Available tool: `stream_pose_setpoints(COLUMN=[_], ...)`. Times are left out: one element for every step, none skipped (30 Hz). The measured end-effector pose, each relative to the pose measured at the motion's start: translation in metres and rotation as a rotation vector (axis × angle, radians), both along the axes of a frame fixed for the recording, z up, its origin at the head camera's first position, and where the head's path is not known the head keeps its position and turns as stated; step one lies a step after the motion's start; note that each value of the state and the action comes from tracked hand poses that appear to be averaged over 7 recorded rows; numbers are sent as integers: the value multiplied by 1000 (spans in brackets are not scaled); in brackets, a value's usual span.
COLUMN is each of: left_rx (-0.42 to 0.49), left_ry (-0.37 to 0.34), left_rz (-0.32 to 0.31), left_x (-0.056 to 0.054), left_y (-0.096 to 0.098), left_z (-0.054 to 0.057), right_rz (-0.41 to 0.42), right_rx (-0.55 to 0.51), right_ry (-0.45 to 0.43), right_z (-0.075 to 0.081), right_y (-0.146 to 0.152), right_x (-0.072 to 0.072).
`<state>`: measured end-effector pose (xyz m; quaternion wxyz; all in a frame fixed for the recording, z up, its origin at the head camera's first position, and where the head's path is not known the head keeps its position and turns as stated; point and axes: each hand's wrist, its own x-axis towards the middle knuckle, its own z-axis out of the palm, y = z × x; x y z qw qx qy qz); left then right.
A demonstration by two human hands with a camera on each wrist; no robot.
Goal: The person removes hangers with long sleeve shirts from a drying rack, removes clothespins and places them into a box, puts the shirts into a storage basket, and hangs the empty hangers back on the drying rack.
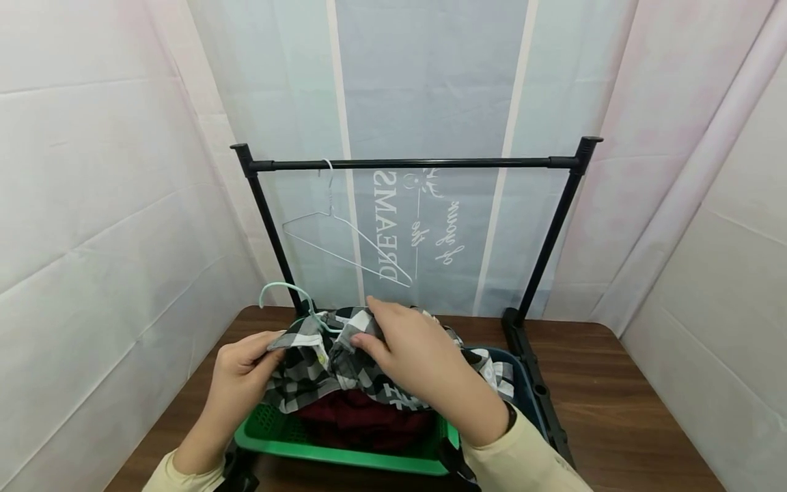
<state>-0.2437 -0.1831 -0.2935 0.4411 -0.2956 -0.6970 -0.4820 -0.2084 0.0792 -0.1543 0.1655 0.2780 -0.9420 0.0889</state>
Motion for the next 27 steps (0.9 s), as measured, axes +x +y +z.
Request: stream_pose_setpoints(left_rx=[-3, -6, -8, -8, -8, -8, -8, -9, -9, -9, -9, -8, -7, -7, -8, -8, -7, -5, -3, 0, 4, 8, 11, 15, 16, 18, 20], left_ry=[2, 1, 1, 1, -1, 0, 2, 4, 9, 13, 16, 19, 23, 23, 22, 21, 19, 17, 20, 21, 28, 36, 51, 68, 86, 101, 114], left_rz=[0, 0, 2, 3, 4, 5, 7, 8, 8, 10, 13, 14, 15, 15, 14, 15, 15, 14, 14, 15, 17, 21, 28, 36, 46, 58, 69], left_x=[0, -1, -1, -1, -2, -2, -2, -2, -3, -3, -3, -3, -4, -5, -5, -6, -6, -7, -7, -8, -9, -9, -10, -11, -12, -13, -14], left_y=[0, 0, 0, 0, 0, 0, 0, 0, 0, 0, 0, -1, -1, -2, -2, -2, -3, -3, -4, -4, -4, -5, -5, -5, -6, -6, -6], left_z=[0, 0, 0, -1, -1, -1, -1, -1, -2, -2, -2, -2, -2, -2, -2, -2, -2, -2, -2, -2, -2, -2, -2, -2, -2, -2, -2], right_rz=[0, 7, 16, 29, 44, 58, 74, 92, 107, 122, 135, 147, 154, 155, 152, 149, 144, 139, 133, 128, 126, 127, 129, 131, 133, 135, 137], right_rx=[2, 0, -3, -5, -3, 7, 15, 25, 36, 46, 58, 65, 71, 79, 86, 91, 97, 100, 103, 103, 99, 95, 89, 83, 76, 68, 62], right_ry=[-17, -29, -41, -48, -51, -46, -42, -36, -24, -6, 13, 31, 45, 61, 74, 84, 90, 98, 106, 113, 121, 130, 139, 148, 156, 162, 169], right_z=[0, 0, 0, 1, 1, 0, 0, 0, -1, -1, -2, -3, -3, -3, -4, -4, -5, -5, -5, -5, -6, -6, -6, -6, -6, -6, -6], right_y=[-2, -3, -5, -6, -7, -8, -9, -10, -11, -11, -12, -12, -12, -11, -10, -10, -9, -8, -7, -5, -4, -2, -1, 1, 3, 5, 7], right_x=[-1, -2, -3, -4, -4, -5, -6, -6, -7, -7, -8, -8, -8, -8, -8, -8, -8, -8, -8, -8, -8, -8, -8, -8, -8, -8, -8])
